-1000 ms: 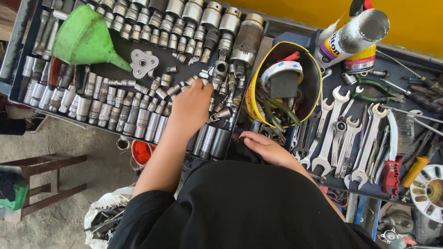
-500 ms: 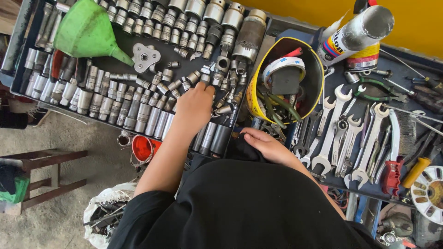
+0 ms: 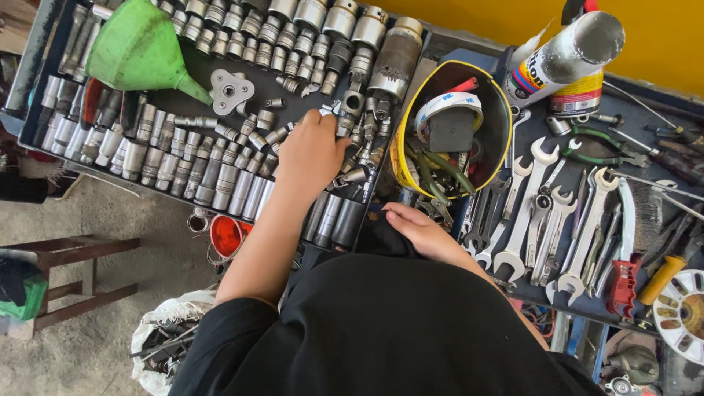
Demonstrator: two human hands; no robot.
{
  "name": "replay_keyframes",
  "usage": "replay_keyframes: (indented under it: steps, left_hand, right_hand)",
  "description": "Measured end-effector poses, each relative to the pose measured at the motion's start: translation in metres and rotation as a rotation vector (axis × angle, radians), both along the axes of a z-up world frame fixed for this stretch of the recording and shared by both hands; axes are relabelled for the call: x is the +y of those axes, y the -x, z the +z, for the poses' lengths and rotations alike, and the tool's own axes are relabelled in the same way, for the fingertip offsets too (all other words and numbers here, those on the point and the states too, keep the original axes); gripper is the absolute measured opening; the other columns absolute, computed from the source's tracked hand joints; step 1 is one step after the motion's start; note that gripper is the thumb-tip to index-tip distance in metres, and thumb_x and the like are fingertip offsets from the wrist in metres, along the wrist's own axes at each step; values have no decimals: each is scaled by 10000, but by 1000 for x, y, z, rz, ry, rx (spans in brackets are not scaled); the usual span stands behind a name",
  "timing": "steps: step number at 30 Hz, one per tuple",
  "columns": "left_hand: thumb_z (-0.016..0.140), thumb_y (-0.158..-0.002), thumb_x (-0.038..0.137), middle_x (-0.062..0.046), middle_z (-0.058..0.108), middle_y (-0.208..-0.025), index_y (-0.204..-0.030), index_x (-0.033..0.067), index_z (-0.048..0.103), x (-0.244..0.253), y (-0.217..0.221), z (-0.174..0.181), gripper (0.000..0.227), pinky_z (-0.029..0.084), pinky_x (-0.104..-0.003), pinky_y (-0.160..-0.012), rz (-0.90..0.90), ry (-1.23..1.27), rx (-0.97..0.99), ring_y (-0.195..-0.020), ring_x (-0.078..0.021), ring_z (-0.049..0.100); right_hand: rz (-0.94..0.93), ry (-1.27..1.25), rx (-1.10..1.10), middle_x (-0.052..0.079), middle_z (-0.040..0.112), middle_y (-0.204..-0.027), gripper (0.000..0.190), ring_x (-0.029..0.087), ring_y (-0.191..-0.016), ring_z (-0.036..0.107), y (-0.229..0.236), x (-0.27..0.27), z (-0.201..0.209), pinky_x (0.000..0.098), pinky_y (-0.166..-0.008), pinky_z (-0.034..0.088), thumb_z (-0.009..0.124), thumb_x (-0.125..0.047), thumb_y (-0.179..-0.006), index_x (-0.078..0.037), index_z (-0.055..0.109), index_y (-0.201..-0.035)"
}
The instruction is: Picking up and wiping down various metal tool sockets at a workbench.
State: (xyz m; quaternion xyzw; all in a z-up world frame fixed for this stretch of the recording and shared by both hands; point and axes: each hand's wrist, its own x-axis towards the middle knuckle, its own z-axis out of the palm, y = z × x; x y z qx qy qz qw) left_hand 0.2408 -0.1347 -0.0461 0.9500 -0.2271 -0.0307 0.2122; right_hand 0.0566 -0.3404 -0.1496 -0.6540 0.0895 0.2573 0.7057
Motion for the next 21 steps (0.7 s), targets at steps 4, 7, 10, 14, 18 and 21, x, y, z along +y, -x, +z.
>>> replay_keyframes:
  steps: [4, 7, 10, 14, 18, 21]
  left_hand:
    - [792, -856, 294, -185, 624, -1035, -992, -2, 650, -10, -7, -16, 355, 560, -488, -704, 50, -43, -5, -950, -390, 672]
    - [802, -856, 335, -194, 621, -1014, -974, -24, 642, -16, -10, -31, 411, 574, -473, -693, 39, -60, -34, -930, -394, 675]
    - [812, -838, 350, -195, 614, -1031, -999, -34, 629, -19, -11, -36, 455, 577, -461, -670, 73, -65, -70, -913, -391, 679]
    - [806, -861, 366, -191, 600, -1052, -1009, -18, 611, -22, -12, -34, 455, 574, -455, -665, 106, -39, -50, -907, -390, 677]
    - [788, -846, 361, -189, 601, -1038, -998, -28, 627, -26, -12, -39, 447, 567, -452, -664, 121, -26, -105, -898, -388, 666]
    - [746, -914, 346, -176, 605, -1038, -943, -3, 660, -25, -15, -57, 361, 566, -453, -720, 66, -65, -126, -909, -371, 662]
  right_hand:
    - [-55, 22, 63, 59, 685, -1186, 485, 150, -1124, 586, 3, 3, -11, 277, -1010, 448, 557, -383, -1040, -1, 627, -1329]
    - [-102, 73, 104, 47, 670, -1309, 546, 145, -1234, 578, 2, 4, -8, 276, -1062, 414, 573, -400, -997, -20, 578, -1390]
    - [-88, 56, 107, 98, 670, -1322, 583, 187, -1241, 584, 3, 5, -5, 301, -1069, 424, 571, -422, -999, -1, 581, -1401]
    - [-74, 114, 147, 77, 667, -1329, 582, 173, -1252, 583, 0, 7, -3, 295, -1073, 422, 562, -431, -994, -22, 573, -1408]
    - [-73, 84, 151, 77, 661, -1335, 590, 174, -1261, 581, 0, 7, -2, 293, -1075, 418, 563, -427, -991, -15, 562, -1413]
    - [-76, 20, 116, 130, 675, -1290, 584, 207, -1217, 585, 2, 5, -11, 308, -1054, 430, 576, -415, -1007, 26, 596, -1390]
